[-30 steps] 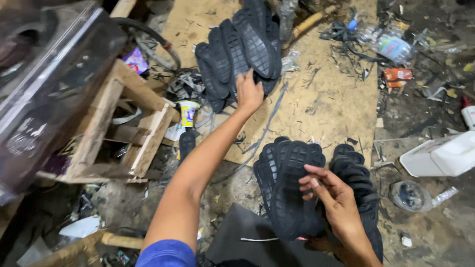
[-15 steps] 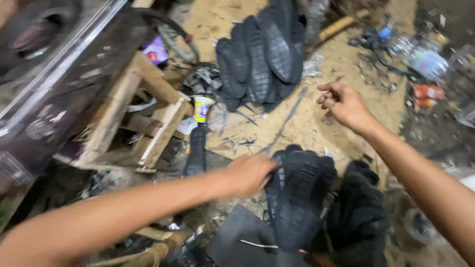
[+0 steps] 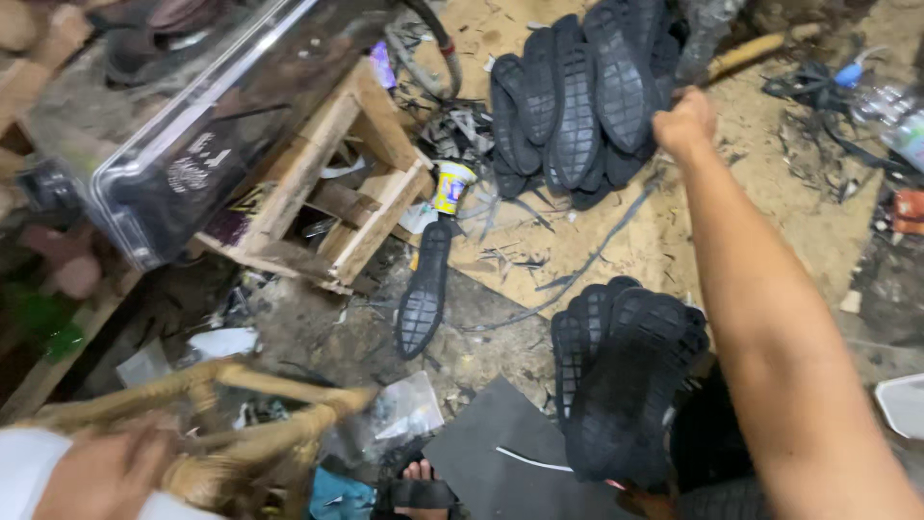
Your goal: The person picks up black shoe soles from a pile on a workbench, turns them over to inspect the tread, and stacks them into a separate pile. The person handles the soles one at a time, occasionally comparing two soles before placing them down.
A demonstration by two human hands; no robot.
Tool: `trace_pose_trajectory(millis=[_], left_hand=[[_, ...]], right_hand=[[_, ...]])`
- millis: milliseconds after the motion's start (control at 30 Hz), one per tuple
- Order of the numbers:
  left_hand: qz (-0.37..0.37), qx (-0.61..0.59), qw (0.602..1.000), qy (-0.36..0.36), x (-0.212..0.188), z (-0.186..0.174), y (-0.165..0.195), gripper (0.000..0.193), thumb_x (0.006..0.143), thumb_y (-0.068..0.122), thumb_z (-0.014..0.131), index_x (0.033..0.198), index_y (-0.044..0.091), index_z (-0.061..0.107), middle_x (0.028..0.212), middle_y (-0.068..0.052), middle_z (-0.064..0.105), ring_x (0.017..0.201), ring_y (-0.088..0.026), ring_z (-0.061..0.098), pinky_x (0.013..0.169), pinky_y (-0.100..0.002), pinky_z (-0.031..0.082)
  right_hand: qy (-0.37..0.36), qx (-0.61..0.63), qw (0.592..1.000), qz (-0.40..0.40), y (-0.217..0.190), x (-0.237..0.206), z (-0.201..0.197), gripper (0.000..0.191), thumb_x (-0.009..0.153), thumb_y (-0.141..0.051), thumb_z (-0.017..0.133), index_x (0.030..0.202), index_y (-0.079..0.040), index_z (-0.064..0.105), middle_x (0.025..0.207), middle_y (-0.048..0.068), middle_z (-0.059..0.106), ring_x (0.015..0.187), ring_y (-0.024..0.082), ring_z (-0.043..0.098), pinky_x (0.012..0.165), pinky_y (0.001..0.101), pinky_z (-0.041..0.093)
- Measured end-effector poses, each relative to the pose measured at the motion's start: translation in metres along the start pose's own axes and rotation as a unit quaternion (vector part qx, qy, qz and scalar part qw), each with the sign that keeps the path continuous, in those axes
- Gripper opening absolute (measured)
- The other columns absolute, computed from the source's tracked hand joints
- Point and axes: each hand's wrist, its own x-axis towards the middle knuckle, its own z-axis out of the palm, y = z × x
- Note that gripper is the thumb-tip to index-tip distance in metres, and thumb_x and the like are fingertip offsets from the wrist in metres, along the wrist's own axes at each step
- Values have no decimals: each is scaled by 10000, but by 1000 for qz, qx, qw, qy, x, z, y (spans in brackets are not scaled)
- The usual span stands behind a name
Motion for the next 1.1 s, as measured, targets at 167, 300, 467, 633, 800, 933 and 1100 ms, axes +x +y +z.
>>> trace_pose_trajectory(millis=[167, 300, 467, 633, 800, 933, 1100], left_hand=[[-116, -150, 971, 146, 15, 22, -44, 361, 1149, 357, 415, 1135, 83, 650, 920, -131, 778, 971, -213, 731, 1010, -402, 523], [-126, -245, 949, 155, 26, 4, -48, 406, 1193, 298, 426, 1013, 17, 657, 904, -173, 750, 906, -232, 727, 948, -380, 552], [-153, -364, 903, 170, 39, -4, -69, 608, 1313, 217, 374, 869, -65, 677, 876, -230, 726, 840, -271, 722, 901, -383, 574], [-143, -250, 941, 179, 50, 1, -88, 381, 1138, 265, 475, 957, 20, 703, 908, -145, 739, 851, -225, 728, 881, -354, 565], [63, 115, 991, 29, 82, -74, -47, 568, 702, 470, 755, 1221, 241, 730, 901, -28, 732, 903, -185, 752, 909, -343, 600], [277, -250, 924, 85, 98, -107, 128, 250, 893, 231, 650, 1047, 36, 671, 1002, -159, 716, 932, -366, 691, 840, -452, 566], [325, -632, 696, -100, 207, -150, 269, 557, 1111, 450, 441, 1184, -20, 731, 972, -138, 717, 913, -221, 656, 850, -406, 553]], right_hand=[[26, 71, 996, -45, 21, -16, 15, 508, 856, -307, 794, 1275, -49, 671, 1258, 219, 662, 1215, 397, 584, 1064, 460, 432], [49, 111, 991, -59, 2, -10, 20, 619, 887, -402, 803, 1319, 4, 624, 1318, 263, 609, 1269, 430, 526, 1087, 481, 387], [20, 87, 996, 23, -40, 5, 26, 845, 655, -359, 995, 1247, 83, 586, 1263, 305, 598, 1193, 456, 540, 1010, 476, 436], [-32, 314, 947, 54, -60, -6, 39, 488, 686, -134, 909, 1104, 37, 726, 1081, 159, 756, 994, 291, 740, 902, 378, 579], [-113, 557, 821, 59, -85, -11, 6, 394, 717, -31, 828, 1095, 44, 747, 1032, 121, 778, 905, 233, 757, 844, 358, 628], [-219, 646, 729, 50, -124, -47, -48, 358, 869, -21, 757, 1206, 54, 664, 1069, 143, 758, 916, 253, 750, 879, 396, 621], [-296, 642, 707, 11, -179, -129, -118, 354, 967, -47, 731, 1300, 23, 632, 1190, 136, 725, 1049, 250, 730, 1007, 404, 602]])
